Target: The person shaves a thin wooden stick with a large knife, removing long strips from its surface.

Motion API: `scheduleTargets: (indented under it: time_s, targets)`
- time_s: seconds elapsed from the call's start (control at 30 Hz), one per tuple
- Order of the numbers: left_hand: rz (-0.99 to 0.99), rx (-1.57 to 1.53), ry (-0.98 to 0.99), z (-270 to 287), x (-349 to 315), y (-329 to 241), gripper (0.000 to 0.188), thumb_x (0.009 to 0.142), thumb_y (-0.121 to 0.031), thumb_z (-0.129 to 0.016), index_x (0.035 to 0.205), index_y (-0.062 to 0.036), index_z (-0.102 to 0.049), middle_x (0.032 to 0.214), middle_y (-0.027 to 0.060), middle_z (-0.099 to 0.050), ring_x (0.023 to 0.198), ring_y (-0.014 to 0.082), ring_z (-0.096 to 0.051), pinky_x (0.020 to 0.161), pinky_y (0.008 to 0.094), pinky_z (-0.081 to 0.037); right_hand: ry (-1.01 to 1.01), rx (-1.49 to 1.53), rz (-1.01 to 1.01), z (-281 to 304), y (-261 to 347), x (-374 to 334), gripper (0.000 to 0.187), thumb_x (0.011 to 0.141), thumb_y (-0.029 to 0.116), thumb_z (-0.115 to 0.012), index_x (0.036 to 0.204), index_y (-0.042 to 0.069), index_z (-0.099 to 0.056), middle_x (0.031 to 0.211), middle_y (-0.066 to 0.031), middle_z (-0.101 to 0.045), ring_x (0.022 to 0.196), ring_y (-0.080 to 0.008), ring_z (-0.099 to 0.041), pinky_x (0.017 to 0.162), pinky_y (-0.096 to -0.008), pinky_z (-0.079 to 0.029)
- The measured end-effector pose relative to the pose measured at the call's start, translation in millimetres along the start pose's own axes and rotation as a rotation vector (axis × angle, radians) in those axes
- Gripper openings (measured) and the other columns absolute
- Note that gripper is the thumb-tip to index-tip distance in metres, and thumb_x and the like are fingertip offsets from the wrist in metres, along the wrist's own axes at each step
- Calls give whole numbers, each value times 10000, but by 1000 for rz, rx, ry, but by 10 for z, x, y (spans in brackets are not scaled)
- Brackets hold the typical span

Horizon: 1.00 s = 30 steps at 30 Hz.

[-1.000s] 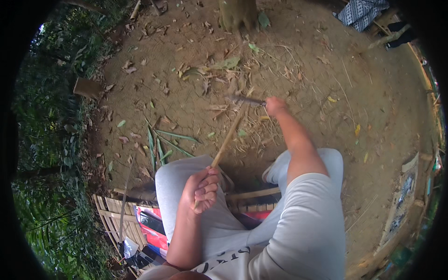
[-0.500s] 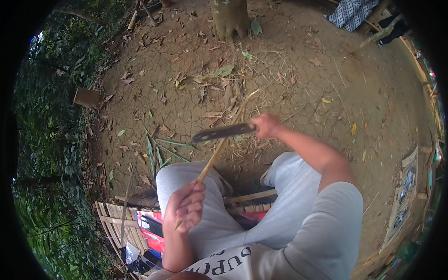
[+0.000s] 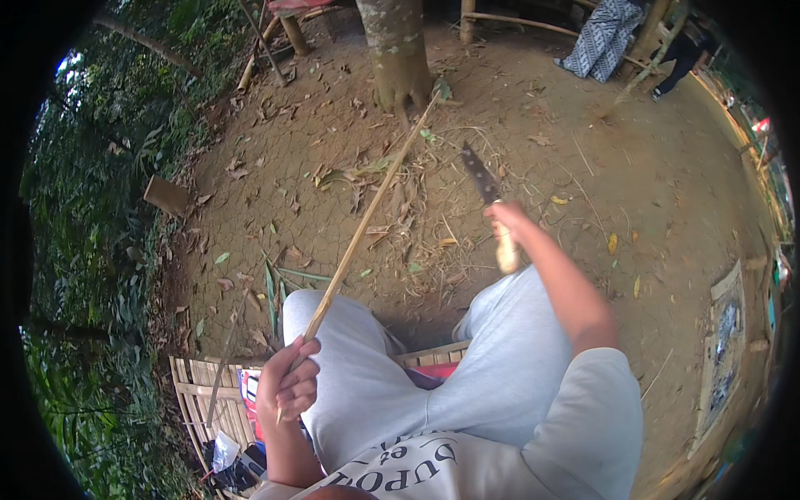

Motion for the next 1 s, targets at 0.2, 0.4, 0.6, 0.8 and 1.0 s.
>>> scheduleTargets:
  time_s: [0.2,0.4,0.6,0.8,1.0]
  targets:
    - [-280,820,-328,-346,169,289,282,1018,-325,-415,965,-63,-505,507,-65,-296,355,47,-245,332,195,-211,276,495,-94,-557,-87,-1182,128,856,127,-600,813,72,-493,589,-26,-468,471,-158,-457,483,-350,-452]
    - [-589,1290,-419,-351,307,360,348,1003,-220,-382,1107,22,-609,573,-19,-426,380,71,-355,349,231,-312,471,691,-211,-759,-441,-1544,133,814,101,-571,773,76,-446,593,-40,-477,497,-178,-477,574,-387,-479]
    - [-872,1618,-568,-309,726,396,275,937,-164,-500,1063,12,-670,612,50,-546,462,124,-493,432,302,-395,412,568,-229,-717,-832,-1277,141,812,89,-586,771,56,-455,581,-73,-469,507,-211,-489,563,-399,-476]
    - [-731,1749,-637,-252,1132,648,220,838,-167,-592,894,32,-665,717,228,-635,694,392,-632,652,424,-485,344,698,-259,-578,-942,-1034,196,815,133,-601,893,41,-447,630,-92,-476,510,-231,-491,540,-427,-476]
    - [-650,1871,-650,46,1538,918,215,833,-201,-600,937,-42,-701,763,227,-654,774,392,-649,709,429,-506,226,705,-235,-463,-1067,-728,240,805,150,-605,955,32,-459,670,-99,-484,521,-239,-507,548,-442,-493]
Point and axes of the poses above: each hand's wrist, its own x-axis towards the middle knuckle, its own z-axis out of the back of the hand, y = z × x, the point moved 2 cm from there along x, towards the middle knuckle
